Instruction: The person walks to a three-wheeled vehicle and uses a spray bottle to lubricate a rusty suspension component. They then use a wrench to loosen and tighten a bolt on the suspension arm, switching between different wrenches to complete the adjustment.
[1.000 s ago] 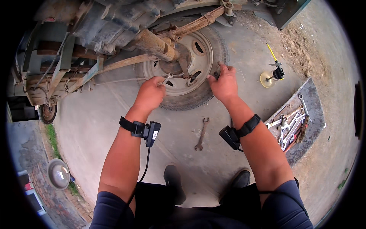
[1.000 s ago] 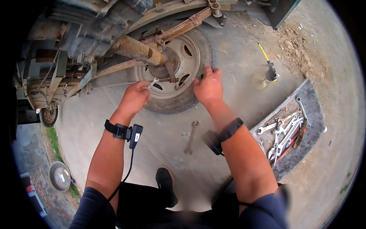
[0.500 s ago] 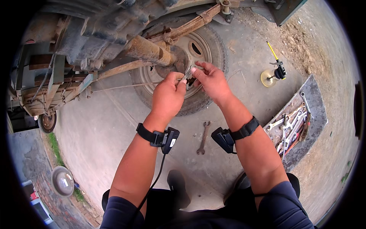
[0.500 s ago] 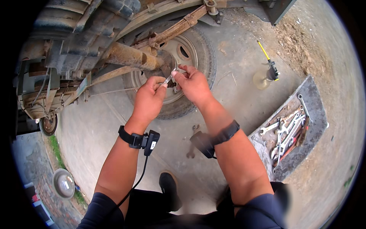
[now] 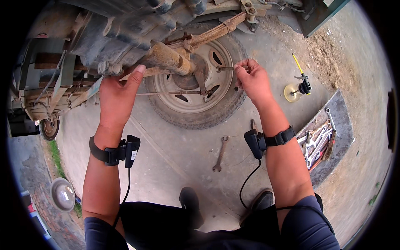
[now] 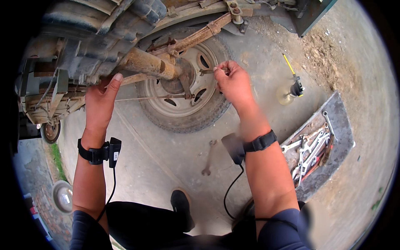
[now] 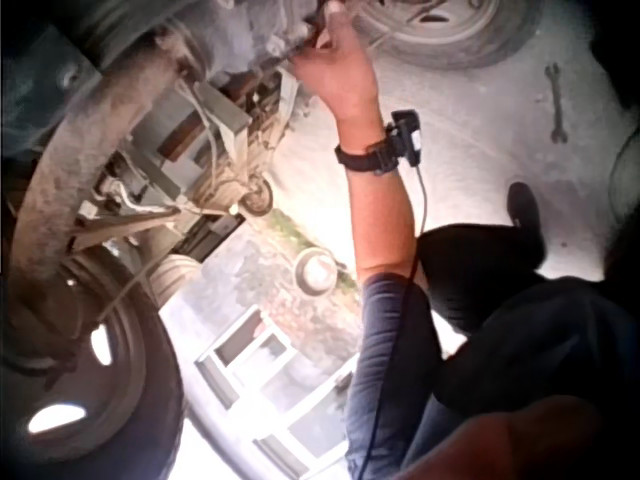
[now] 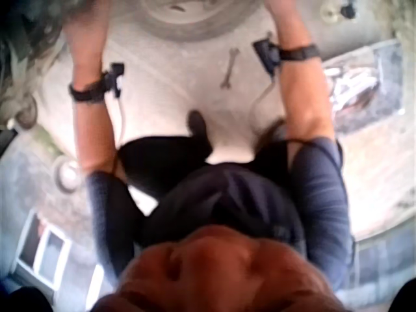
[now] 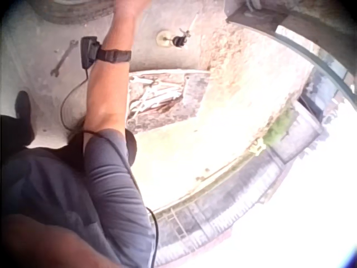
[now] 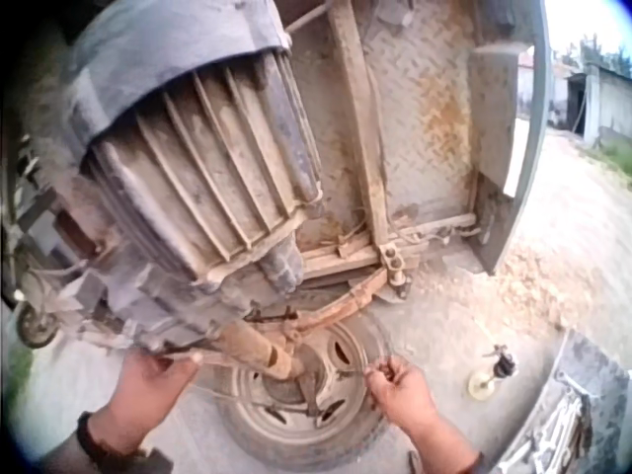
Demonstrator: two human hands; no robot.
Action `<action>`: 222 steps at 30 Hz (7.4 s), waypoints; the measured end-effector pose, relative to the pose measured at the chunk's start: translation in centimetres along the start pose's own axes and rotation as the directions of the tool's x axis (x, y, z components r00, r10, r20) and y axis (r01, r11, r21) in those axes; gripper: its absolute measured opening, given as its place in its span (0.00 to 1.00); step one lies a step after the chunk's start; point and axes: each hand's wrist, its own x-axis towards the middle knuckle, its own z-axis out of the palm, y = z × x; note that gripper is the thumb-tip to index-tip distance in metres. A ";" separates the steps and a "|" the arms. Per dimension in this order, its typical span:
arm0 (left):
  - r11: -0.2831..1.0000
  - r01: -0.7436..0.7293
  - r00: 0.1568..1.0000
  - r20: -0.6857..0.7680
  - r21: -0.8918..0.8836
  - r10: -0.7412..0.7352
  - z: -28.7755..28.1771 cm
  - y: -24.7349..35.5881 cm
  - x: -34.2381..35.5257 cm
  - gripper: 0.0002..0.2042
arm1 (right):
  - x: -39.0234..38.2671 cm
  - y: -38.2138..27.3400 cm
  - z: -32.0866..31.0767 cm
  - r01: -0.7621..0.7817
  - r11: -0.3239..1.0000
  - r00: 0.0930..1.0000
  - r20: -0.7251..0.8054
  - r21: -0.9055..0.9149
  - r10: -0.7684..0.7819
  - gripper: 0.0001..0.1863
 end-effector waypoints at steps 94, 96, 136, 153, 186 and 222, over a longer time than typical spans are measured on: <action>0.922 -0.327 0.910 -0.334 -0.207 0.247 5.7 -3.1 3.4 0.28 | 3.3 -0.8 6.6 0.611 0.358 0.765 0.409 -0.706 -0.498 0.10; 0.917 -0.331 0.910 -0.333 -0.223 0.248 5.7 -3.0 3.4 0.28 | 2.4 -0.2 6.8 0.578 0.395 0.796 0.386 -0.714 -0.467 0.09; 0.932 -0.176 0.969 -0.225 -0.316 0.106 5.5 -1.8 2.8 0.20 | 7.3 -2.2 11.0 0.516 0.359 0.756 0.216 -0.778 -0.618 0.16; 0.919 -0.230 0.956 -0.250 -0.319 0.152 5.5 -2.1 2.8 0.21 | 8.1 -3.2 10.4 0.376 0.256 0.859 0.231 -0.891 -0.457 0.13; 0.909 -0.251 0.949 -0.269 -0.332 0.164 5.1 -2.5 2.9 0.25 | -0.4 0.3 9.2 0.515 0.160 0.848 0.472 -0.842 -0.241 0.07; 0.958 -0.249 0.929 -0.313 -0.144 0.195 5.6 -2.3 3.6 0.21 | -1.6 -1.5 -4.7 0.601 0.369 0.794 0.478 -0.709 -0.375 0.14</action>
